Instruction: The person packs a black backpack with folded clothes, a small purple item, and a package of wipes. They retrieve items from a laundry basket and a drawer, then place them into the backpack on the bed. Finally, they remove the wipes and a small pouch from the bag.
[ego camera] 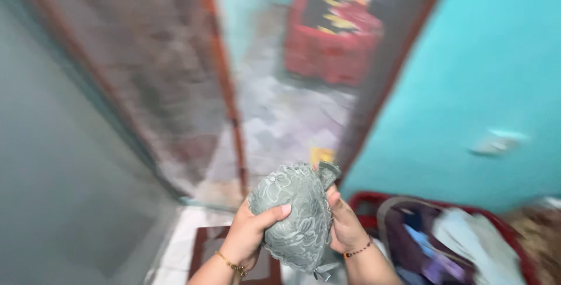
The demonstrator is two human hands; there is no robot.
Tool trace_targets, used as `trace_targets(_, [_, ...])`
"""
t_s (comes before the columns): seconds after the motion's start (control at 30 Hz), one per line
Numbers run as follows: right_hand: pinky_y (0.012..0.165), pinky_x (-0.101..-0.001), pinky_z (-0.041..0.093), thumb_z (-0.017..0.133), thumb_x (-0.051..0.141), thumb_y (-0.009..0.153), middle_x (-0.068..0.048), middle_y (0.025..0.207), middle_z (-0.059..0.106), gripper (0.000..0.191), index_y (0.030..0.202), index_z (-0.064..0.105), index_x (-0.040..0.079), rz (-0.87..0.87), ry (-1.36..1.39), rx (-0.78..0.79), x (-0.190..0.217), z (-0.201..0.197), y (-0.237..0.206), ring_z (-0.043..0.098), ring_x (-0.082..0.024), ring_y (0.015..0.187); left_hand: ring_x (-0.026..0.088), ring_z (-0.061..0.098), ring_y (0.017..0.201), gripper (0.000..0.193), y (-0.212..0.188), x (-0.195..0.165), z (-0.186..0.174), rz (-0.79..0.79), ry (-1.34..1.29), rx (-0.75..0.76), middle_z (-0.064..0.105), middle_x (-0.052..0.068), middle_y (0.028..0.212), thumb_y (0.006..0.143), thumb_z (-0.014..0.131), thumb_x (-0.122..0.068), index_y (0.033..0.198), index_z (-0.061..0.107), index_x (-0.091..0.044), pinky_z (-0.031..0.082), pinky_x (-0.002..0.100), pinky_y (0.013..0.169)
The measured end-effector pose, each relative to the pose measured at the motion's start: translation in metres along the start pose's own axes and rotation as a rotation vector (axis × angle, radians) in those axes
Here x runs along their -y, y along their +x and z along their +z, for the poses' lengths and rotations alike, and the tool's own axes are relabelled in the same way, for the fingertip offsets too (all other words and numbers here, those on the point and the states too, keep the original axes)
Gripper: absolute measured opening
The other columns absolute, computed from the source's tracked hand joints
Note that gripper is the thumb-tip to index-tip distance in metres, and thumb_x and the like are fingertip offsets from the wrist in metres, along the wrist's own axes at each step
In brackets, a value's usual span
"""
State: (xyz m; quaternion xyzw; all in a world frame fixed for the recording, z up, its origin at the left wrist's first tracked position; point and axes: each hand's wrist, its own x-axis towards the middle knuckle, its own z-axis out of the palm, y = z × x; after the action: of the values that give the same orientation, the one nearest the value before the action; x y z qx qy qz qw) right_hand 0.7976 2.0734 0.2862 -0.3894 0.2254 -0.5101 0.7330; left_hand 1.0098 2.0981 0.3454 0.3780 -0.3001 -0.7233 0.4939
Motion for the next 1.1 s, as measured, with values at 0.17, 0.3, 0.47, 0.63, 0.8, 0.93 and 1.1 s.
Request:
trace_targets(0.17, [0.105,-0.0497,0.051,0.046,0.069,0.087,-0.017,0.143,0.059,0.09,0.152,0.039,0.008,0.256,0.109,0.214,-0.083,0.201,0.027,0.06,-0.032,0.128,0.02,0.066,0.114,0.08,-0.147,-0.068,-0.127,0.413,0.093,-0.192,0.068,0.011,0.125,0.07,0.083,-0.002,0.142,0.05,-0.002,0.054,0.035,0.098])
trace_targets(0.3, [0.101,-0.0513,0.053,0.039,0.07,0.091,-0.02,0.139,0.062,0.087,0.146,0.048,0.005,0.642,0.085,0.274,-0.161,0.339,0.037,0.063,-0.035,0.123,0.019,0.064,0.118,0.085,-0.279,-0.105,-0.217,0.515,0.11,-0.339,0.066,0.009,0.129,0.07,0.083,-0.001,0.146,0.046,-0.003,0.052,0.035,0.102])
trace_targets(0.47, [0.104,-0.0492,0.052,0.053,0.072,0.076,-0.017,0.139,0.065,0.093,0.144,0.052,0.008,0.88,0.003,0.643,-0.255,0.463,0.03,0.065,-0.032,0.125,0.02,0.064,0.117,0.09,-0.414,-0.117,-0.292,0.652,-0.037,-0.599,0.066,0.01,0.129,0.071,0.082,-0.004,0.15,0.038,-0.007,0.052,0.036,0.101])
trace_targets(0.63, [0.106,-0.042,0.052,0.089,0.02,0.07,-0.014,0.129,0.069,0.08,0.14,0.056,0.0,0.882,-0.338,1.174,-0.347,0.572,0.037,0.065,-0.028,0.122,0.022,0.066,0.115,0.089,-0.515,-0.137,-0.365,0.673,-0.2,-0.938,0.068,0.012,0.126,0.07,0.083,-0.007,0.148,0.039,-0.009,0.054,0.037,0.099])
trace_targets(0.8, [0.098,-0.0432,0.055,0.083,0.005,0.066,-0.014,0.117,0.073,0.07,0.132,0.059,-0.002,0.904,-0.297,1.121,-0.435,0.642,0.068,0.069,-0.027,0.11,0.022,0.066,0.119,0.089,-0.538,-0.166,-0.441,0.494,-0.319,-1.249,0.065,0.009,0.127,0.074,0.086,-0.016,0.146,0.033,-0.016,0.055,0.039,0.099])
trace_targets(0.93, [0.096,-0.0442,0.056,0.078,0.007,0.068,-0.016,0.116,0.073,0.065,0.13,0.06,-0.004,1.168,-0.187,1.212,-0.507,0.688,0.12,0.071,-0.029,0.107,0.027,0.067,0.119,0.07,-0.542,-0.178,-0.516,0.486,-0.441,-0.865,0.072,0.015,0.128,0.081,0.077,-0.031,0.139,0.06,0.004,0.054,0.039,0.098])
trace_targets(1.1, [0.092,-0.0401,0.056,0.078,0.005,0.068,-0.013,0.114,0.073,0.062,0.128,0.062,-0.004,0.885,-0.272,1.351,-0.598,0.785,0.182,0.07,-0.025,0.104,0.025,0.064,0.121,0.068,-0.566,-0.215,-0.607,0.77,-0.439,-0.883,0.069,0.012,0.13,0.083,0.077,-0.03,0.139,0.057,0.003,0.05,0.04,0.103])
